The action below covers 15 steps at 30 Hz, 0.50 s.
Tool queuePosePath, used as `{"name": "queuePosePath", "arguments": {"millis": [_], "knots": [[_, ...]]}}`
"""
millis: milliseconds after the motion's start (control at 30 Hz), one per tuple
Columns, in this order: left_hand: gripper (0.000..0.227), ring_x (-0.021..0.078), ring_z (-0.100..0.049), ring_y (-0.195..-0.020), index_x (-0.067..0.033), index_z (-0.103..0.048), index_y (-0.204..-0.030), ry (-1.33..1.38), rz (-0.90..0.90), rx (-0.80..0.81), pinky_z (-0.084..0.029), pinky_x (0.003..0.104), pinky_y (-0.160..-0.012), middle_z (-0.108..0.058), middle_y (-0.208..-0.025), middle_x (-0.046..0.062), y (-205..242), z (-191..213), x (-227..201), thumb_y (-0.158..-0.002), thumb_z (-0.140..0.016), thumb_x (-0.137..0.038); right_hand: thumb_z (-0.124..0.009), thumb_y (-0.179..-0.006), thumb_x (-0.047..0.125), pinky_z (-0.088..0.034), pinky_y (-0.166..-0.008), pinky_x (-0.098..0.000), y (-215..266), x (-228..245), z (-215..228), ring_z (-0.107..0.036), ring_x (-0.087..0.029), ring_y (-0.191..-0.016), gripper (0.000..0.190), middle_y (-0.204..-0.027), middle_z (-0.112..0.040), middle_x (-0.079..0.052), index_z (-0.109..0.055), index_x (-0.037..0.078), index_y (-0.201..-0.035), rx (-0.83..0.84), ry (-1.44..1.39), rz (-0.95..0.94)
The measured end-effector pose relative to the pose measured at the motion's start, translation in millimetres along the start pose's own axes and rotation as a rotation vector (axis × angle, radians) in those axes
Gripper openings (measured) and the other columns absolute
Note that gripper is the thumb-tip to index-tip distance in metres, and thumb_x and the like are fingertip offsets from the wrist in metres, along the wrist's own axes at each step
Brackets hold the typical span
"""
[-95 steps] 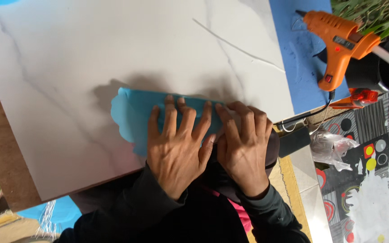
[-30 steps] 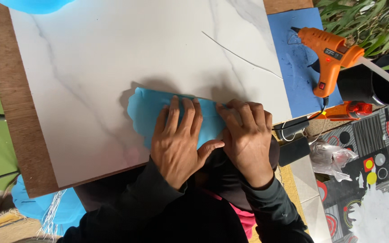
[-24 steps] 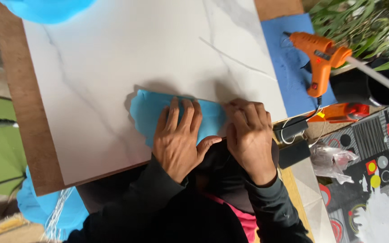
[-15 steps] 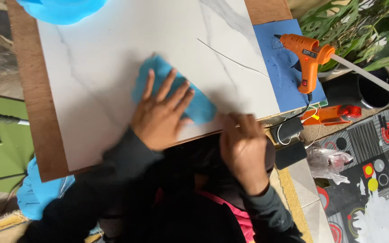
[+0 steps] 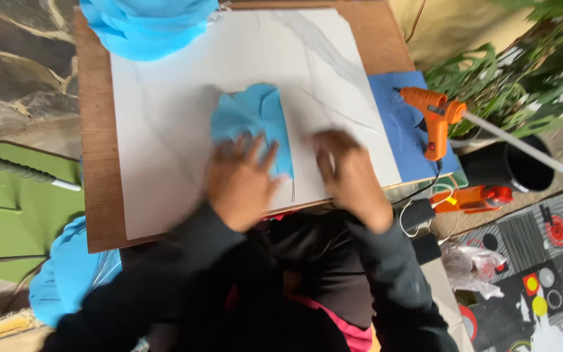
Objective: The person folds a blue petal-shaped paper, inserts a wire through it, and applies hot glue to the fold by hand.
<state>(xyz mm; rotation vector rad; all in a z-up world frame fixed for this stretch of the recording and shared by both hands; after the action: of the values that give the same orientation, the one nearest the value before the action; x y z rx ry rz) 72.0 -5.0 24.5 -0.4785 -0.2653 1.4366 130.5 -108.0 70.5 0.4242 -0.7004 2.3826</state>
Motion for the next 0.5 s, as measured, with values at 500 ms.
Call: {"name": "queuePosePath", "arguments": {"millis": [500], "knots": [[0.047,0.0407,-0.046,-0.113,-0.0096,-0.063,-0.099,0.151,-0.245,0.015,-0.032,0.061,-0.087,-0.055,-0.116,0.013,49.5,17.5,10.0,-0.082,-0.046,-0.051,-0.059,-0.084,0.017,-0.051,-0.068,-0.0407,-66.7,-45.2,-62.8,-0.061,-0.027,-0.077,0.022,-0.079,-0.06,-0.01,-0.061,0.008,-0.104,0.258,0.298,-0.168]]}}
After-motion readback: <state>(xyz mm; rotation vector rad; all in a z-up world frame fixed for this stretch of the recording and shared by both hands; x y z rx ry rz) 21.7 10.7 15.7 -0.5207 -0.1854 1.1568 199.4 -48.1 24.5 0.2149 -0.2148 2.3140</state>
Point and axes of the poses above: each hand's wrist, its own y-axis away from the middle knuckle, its own z-axis out of the back of the hand, x = y × z, the point moved 8 cm from there along -y, towards the middle knuckle
